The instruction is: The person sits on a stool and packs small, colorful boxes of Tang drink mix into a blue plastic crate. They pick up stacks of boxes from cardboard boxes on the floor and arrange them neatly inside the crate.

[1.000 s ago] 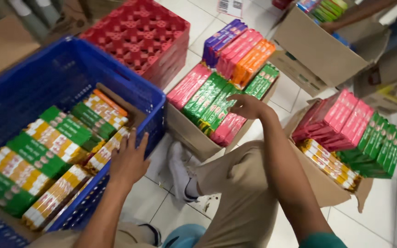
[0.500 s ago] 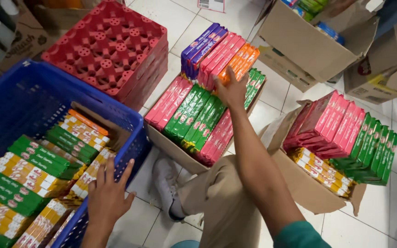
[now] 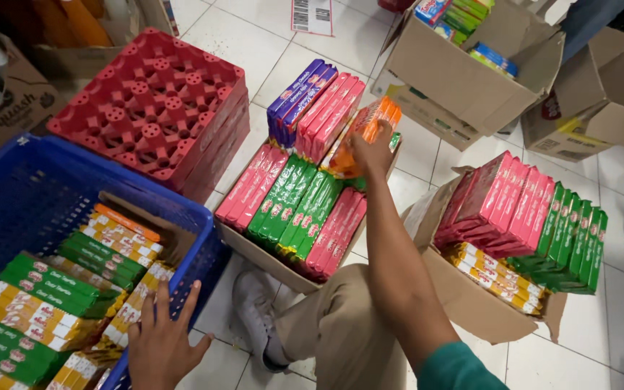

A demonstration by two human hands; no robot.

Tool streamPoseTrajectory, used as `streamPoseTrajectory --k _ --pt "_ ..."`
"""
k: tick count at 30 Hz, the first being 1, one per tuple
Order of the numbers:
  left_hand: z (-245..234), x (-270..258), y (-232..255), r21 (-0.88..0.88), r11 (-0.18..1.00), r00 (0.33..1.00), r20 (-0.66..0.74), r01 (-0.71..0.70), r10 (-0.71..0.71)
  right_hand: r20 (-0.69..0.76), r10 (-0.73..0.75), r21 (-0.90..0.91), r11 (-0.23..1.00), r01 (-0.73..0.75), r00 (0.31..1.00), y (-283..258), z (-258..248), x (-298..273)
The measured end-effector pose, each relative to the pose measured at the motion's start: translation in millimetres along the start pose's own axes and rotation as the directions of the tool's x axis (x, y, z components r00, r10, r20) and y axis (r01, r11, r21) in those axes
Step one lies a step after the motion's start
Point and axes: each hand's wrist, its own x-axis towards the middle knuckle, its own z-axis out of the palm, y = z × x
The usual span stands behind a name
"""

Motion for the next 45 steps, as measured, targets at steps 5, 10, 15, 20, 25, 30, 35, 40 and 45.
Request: streamPoseTrajectory --k 5,10,15,20,25,30,35,40,45 --pt "-5.6 4.8 -2.2 -0.033 0.999 0.989 0.147 -0.023 0.027 -0.009 0.067 0.455 0.889 -0.056 0.998 14.1 -13.0 8.2" --pt "-8.3 4.5 -5.1 -0.077 0.997 0.991 0.127 -0.028 0.037 0.130 -0.002 0.842 0.529 -0.109 0.992 7.1 -50.9 -24.5" --pt "-11.8 9.3 -11.4 -0.410 0.910 0.974 0.223 0.057 0.039 0.215 -0.601 0.976 0.107 -0.189 0.770 -23.2 -56.3 -72.1" --pt "-39.4 38.2 -58.2 -0.924 0.259 0.946 0.312 0.282 0.083 0.301 -0.745 0.949 0.174 -0.262 0.595 -41.8 -3.2 -148.4" --pt "-104.6 48.9 -79.3 -0.785 -0.514 0.916 0.402 0.345 0.001 0.446 -0.807 0.889 0.346 -0.301 0.388 -70.9 44.6 -268.2" --pt "-75.4 70.3 -85.2 -0.539 -0.841 0.949 0.289 0.051 -0.128 0.715 -0.686 0.698 0.692 -0.185 0.134 -49.6 106.6 -305.7" --pt "-9.5 57.6 -131.9 -0.714 -0.686 0.886 0.401 0.141 -0.235 0.798 -0.577 0.572 0.816 0.079 0.173 -37.1 132.5 -265.0" --pt "65.0 56.2 -171.9 -0.848 -0.043 0.802 0.515 0.528 -0.302 0.814 -0.532 0.373 0.787 0.491 0.235 -79.4 97.1 -265.6" --pt "120.3 57.2 -142.2 -0.659 0.647 0.880 0.473 0.384 -0.041 0.872 -0.386 0.106 0.749 0.654 0.301 -88.1 99.6 -259.6"
